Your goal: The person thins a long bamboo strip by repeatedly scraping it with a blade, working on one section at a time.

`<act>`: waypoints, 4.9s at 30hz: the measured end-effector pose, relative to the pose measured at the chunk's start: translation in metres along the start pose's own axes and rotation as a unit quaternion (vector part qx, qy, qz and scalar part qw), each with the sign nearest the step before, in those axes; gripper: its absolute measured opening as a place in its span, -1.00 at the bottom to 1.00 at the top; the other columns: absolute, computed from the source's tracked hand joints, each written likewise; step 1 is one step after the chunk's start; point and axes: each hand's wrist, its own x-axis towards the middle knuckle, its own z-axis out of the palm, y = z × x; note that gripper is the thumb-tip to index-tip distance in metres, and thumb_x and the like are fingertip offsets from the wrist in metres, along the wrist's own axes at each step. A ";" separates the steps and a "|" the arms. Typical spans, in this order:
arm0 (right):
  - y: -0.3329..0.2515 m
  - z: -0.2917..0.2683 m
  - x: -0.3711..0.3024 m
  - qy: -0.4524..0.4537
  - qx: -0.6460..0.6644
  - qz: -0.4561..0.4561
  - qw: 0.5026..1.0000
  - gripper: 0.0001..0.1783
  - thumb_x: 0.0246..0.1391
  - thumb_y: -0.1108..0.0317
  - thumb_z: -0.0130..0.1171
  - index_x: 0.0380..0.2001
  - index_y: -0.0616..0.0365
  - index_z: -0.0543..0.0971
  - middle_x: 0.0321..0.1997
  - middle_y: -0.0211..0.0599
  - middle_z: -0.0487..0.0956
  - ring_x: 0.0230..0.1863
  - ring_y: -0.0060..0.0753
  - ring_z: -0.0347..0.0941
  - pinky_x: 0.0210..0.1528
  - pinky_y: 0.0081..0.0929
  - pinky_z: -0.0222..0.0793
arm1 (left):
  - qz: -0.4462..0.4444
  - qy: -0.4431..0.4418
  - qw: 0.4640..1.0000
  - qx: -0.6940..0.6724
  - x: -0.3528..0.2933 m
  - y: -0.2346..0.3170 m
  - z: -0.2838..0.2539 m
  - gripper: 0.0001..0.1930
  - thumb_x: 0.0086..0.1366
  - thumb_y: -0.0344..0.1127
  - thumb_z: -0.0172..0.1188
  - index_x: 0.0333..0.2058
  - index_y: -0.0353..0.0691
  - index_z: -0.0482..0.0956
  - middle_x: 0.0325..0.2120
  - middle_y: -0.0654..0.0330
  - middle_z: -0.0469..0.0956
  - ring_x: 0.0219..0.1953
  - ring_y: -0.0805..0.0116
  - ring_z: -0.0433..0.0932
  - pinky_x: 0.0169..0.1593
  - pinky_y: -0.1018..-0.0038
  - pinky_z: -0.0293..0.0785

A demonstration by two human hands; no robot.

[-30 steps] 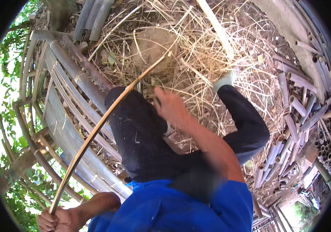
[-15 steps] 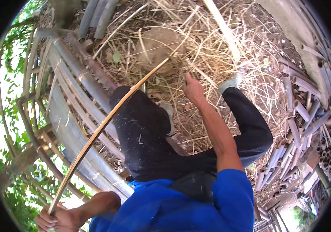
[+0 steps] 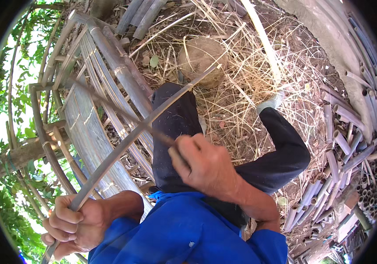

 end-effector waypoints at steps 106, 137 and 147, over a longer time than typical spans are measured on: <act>0.130 0.040 0.010 -0.074 -0.179 0.113 0.975 -0.84 0.16 0.38 0.15 -0.22 0.14 0.42 -0.49 -0.08 0.46 -0.56 -0.04 0.56 -0.57 -0.15 0.51 | -0.041 -0.044 0.996 0.066 -0.017 -0.004 -0.002 -0.84 0.55 -0.25 -0.06 -0.22 -0.19 0.31 -0.52 0.34 0.12 -0.49 0.46 0.12 -0.44 0.50 0.11; 0.241 0.061 0.015 -0.079 -0.087 0.227 0.967 -0.72 0.22 0.32 0.15 -0.13 0.21 0.34 -0.48 0.22 0.56 -0.39 0.37 0.54 -0.35 0.13 0.42 | -0.027 0.104 0.993 0.052 0.017 -0.002 0.008 -0.78 0.34 -0.22 0.12 -0.21 -0.25 0.44 -0.53 0.28 0.20 -0.46 0.38 0.20 -0.35 0.43 0.23; -0.021 0.004 -0.020 -0.062 -0.136 -0.136 0.979 -0.77 0.00 0.42 0.30 -0.25 0.23 0.56 -0.46 -0.25 0.47 -0.59 -0.40 0.49 -0.62 -0.41 0.48 | -0.022 -0.033 0.998 -0.046 -0.009 -0.012 0.007 -0.80 0.41 -0.26 0.13 -0.37 -0.13 0.33 -0.63 0.41 0.20 -0.69 0.63 0.12 -0.63 0.62 0.08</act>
